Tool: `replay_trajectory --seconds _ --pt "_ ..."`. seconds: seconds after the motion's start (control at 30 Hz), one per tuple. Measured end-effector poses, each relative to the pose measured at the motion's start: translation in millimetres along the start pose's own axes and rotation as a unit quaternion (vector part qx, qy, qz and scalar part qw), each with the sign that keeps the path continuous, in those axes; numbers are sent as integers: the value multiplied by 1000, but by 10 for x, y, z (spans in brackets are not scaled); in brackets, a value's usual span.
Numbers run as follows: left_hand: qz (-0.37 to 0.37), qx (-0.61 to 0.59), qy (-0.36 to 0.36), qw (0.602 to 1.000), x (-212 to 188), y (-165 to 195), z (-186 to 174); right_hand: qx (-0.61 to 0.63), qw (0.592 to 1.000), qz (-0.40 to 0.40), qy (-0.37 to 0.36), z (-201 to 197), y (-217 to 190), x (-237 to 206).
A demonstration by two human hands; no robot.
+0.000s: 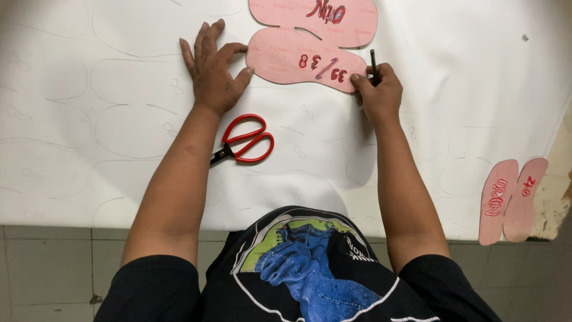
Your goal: The person places a pink shoe-shaped template on a large white sheet, traces its outline with a pencil, and then cuts along the traced line using red-handled scissors. The person repeats the tracing and cutting process for multiple shapes.
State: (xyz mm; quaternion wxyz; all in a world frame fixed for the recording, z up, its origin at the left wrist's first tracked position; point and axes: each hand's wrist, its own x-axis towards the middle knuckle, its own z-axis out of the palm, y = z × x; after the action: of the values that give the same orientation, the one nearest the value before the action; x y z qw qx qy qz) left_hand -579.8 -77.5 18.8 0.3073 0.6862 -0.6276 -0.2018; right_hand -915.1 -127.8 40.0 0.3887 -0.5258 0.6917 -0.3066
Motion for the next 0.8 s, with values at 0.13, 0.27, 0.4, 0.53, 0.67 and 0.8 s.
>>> replay_trajectory --seconds 0.13,0.27,0.4,0.53,0.67,0.8 --pt "39 2 19 999 -20 -47 94 -34 999 -9 -1 -21 15 -2" --pt "93 88 0 992 13 109 486 -78 997 -21 5 -33 -3 -1" --pt "145 -5 -113 983 19 624 934 -148 989 2 2 -44 -10 17" --pt "145 148 -139 968 -215 1130 1087 -254 960 -118 6 -77 -38 104" --pt "150 177 -143 962 -257 1190 957 -247 930 -268 50 21 -214 138" --pt "130 171 -157 964 -248 1216 974 -117 910 -397 40 208 -584 -48"
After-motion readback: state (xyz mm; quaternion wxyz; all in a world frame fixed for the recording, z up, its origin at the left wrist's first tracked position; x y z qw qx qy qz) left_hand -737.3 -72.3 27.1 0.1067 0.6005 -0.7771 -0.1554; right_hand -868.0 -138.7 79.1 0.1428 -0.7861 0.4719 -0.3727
